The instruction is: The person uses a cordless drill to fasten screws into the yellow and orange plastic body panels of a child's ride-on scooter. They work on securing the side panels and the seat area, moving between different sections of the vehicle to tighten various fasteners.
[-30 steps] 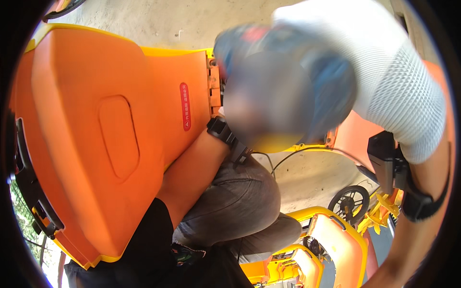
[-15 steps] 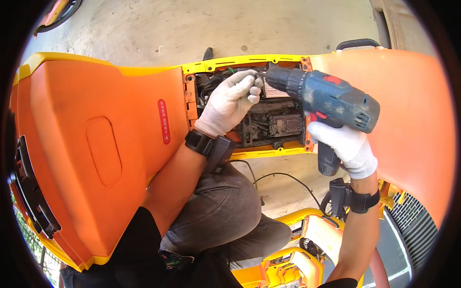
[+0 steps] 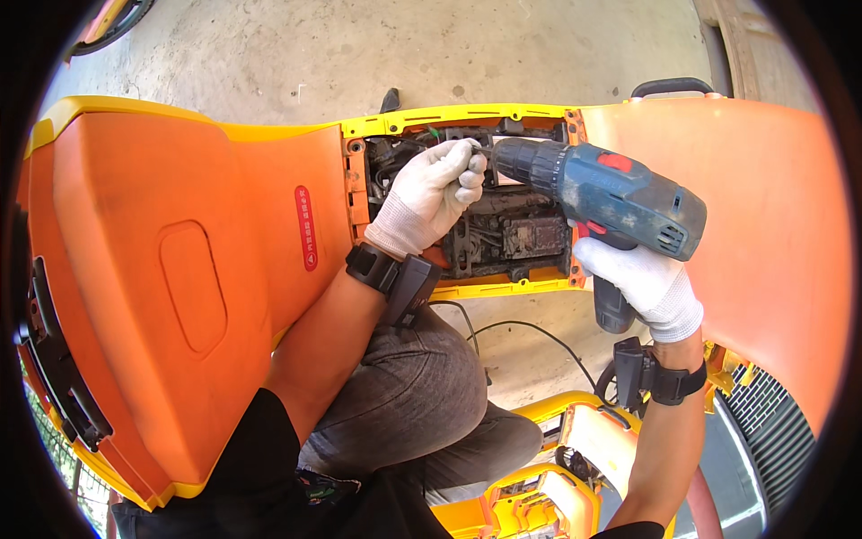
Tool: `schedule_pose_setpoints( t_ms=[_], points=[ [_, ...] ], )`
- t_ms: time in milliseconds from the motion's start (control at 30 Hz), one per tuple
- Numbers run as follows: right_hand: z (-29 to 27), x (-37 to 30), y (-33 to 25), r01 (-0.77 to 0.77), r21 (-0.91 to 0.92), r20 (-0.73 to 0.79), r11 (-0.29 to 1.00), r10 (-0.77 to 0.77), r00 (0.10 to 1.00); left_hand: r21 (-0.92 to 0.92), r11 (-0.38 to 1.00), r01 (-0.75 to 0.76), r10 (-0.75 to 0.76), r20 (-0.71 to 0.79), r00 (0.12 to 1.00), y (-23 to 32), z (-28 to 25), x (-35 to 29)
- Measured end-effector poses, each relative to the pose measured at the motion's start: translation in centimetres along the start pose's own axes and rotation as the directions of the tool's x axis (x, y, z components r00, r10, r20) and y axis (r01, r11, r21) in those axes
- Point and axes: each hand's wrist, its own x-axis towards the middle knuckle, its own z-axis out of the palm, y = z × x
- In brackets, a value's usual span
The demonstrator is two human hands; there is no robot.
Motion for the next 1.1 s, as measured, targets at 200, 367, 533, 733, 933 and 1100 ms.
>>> schedule_pose_setpoints(
  t_ms=[200, 367, 533, 733, 933, 1100],
  points=[
    [-0.8, 0.2, 0.0, 0.009, -0.162, 0.006, 0.987, -0.008, 1.000, 0.104, 0.994, 0.014, -0.011, -0.026, 1.000, 0.1, 0.0, -0.1],
    [-1.9, 0.0, -0.3, 0.021, -0.287, -0.005, 0.958, -0.023, 1.000, 0.255, 0.966, 0.044, -0.043, -0.009, 0.999, 0.5, 0.0, -0.1],
    [-0.9, 0.8, 0.0, -0.003, -0.200, 0.004, 0.980, 0.004, 1.000, 0.229, 0.974, -0.004, 0.011, -0.028, 1.000, 0.6, -0.2, -0.1],
    [-0.3, 1.4, 0.4, 0.074, -0.102, 0.047, 0.992, -0.069, 0.997, 0.125, 0.989, -0.074, 0.078, -0.021, 0.997, 0.2, -0.3, 0.3],
    [-0.1, 1.6, 1.1, 0.026, 0.013, 0.036, 1.000, -0.026, 0.999, 0.144, 0.984, -0.105, 0.116, -0.071, 0.991, 0.1, -0.5, 0.4],
    [-0.2, 1.7, 1.6, 0.040, 0.055, 0.047, 0.998, -0.043, 0.998, 0.076, 0.994, -0.077, 0.086, -0.119, 0.989, 0.2, 0.0, 0.5]
  ],
)
